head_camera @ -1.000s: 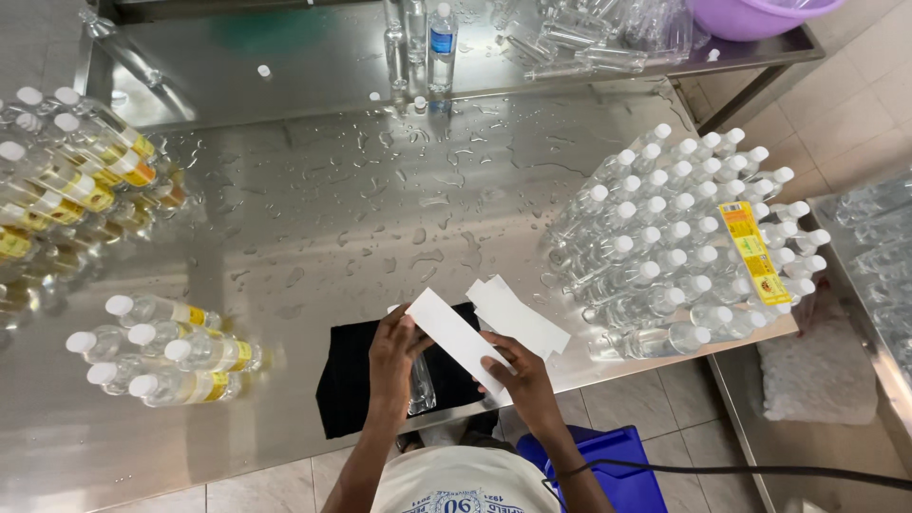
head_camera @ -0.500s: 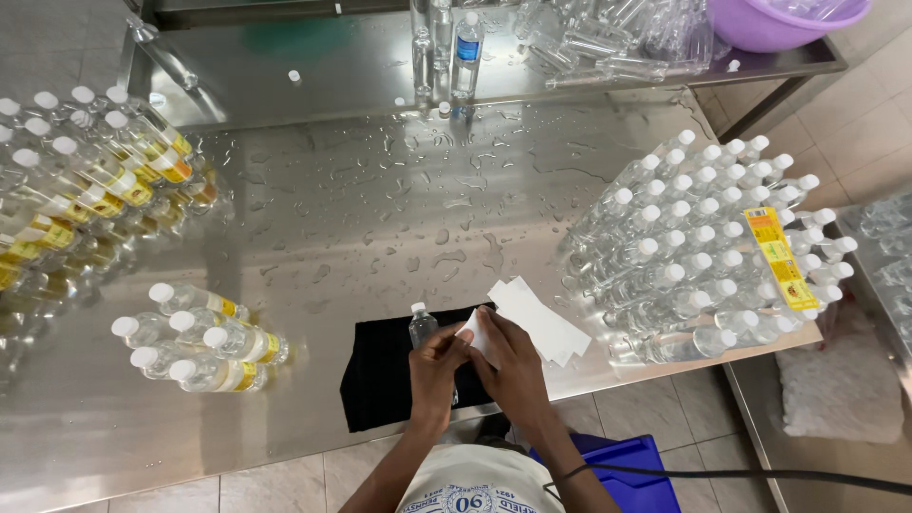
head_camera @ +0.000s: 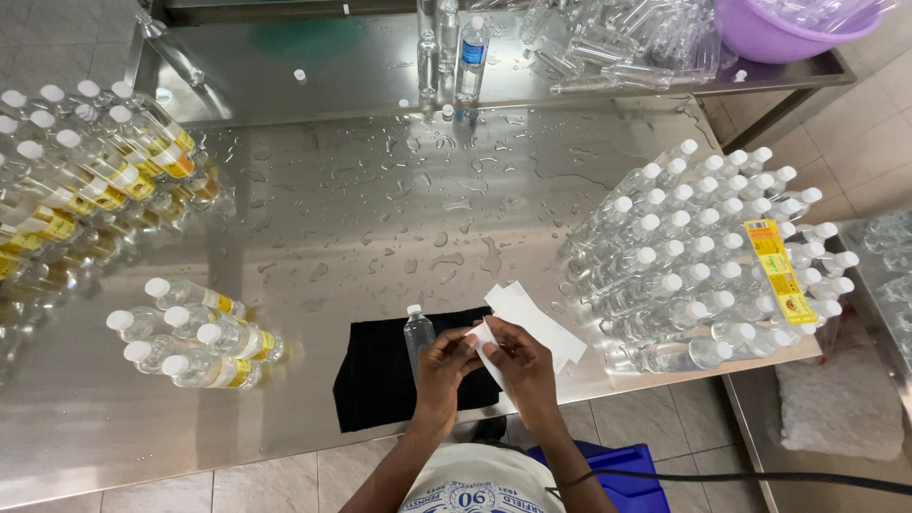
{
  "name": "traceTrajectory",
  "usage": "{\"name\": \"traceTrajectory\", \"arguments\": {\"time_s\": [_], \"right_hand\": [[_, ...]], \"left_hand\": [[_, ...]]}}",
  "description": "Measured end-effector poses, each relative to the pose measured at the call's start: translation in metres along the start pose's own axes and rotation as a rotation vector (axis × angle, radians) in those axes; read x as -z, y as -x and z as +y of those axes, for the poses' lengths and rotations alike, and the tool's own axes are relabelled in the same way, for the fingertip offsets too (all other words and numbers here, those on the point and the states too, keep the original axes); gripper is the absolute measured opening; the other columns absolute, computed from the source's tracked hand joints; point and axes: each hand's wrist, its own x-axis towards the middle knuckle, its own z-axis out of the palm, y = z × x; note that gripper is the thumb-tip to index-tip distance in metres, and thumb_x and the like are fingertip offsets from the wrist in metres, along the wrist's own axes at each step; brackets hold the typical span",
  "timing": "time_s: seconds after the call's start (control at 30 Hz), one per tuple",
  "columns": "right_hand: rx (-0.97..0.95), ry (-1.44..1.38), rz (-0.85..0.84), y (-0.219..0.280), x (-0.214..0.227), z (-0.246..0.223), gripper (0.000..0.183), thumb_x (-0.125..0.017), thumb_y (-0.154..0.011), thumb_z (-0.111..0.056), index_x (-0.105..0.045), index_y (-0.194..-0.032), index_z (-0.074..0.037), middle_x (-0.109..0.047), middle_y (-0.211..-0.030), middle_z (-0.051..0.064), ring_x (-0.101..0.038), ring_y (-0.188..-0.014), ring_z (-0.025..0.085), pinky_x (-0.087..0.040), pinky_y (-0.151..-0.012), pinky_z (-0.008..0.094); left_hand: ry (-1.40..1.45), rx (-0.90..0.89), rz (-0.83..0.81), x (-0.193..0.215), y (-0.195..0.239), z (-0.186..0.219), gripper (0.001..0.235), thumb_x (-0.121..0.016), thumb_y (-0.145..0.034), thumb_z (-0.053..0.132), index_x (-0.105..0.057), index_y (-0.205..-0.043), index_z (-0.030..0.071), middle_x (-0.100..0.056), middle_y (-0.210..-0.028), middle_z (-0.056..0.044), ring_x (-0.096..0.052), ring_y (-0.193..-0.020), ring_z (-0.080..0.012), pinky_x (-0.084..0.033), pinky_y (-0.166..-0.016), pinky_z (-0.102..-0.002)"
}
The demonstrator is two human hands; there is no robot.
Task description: The person repeatedly picks up clear plastic bottles from a large group on a stainless steel table. They peel yellow labels from a white backing sheet and wrap them around the bottles, smoothing them into place. The labeled bottles are then placed in a separate group on the left side of the table.
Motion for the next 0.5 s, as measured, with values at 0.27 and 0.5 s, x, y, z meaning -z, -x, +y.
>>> {"name": "traceTrajectory", "arguments": {"time_s": [0.27,0.5], "right_hand": [[0.397,0.41,0.162,-0.004,0.025,0.008,0.016,-0.075,-0.101,-0.021,-0.083,-0.111,-0.011,-0.08,-0.13,0.004,-0.074,-0.126,0.019,-0.055,-0.112,0.036],[0.49,0.512,0.16,-0.008,0.037,0.011,0.027,-0.069,-0.105,-0.03,-0.081,-0.123,-0.014,-0.072,-0.116,0.005,-0.071,-0.109,0.02,-0.059,-0.095,0.035]], "left_hand": [[-0.065,-0.043,0.031,-0.024,0.003,-0.002,0.026,-0.081,-0.094,0.017,-0.081,-0.114,-0.001,-0.08,-0.1,-0.013,-0.078,-0.096,-0.0236,-0.073,-0.093,-0.045],[-0.104,-0.055,0.032,-0.044,-0.001,-0.014,0.02,-0.087,-0.088,0.003,-0.083,-0.107,0.0,-0.081,-0.09,-0.012,-0.075,-0.084,-0.0183,-0.063,-0.081,-0.03]]}}
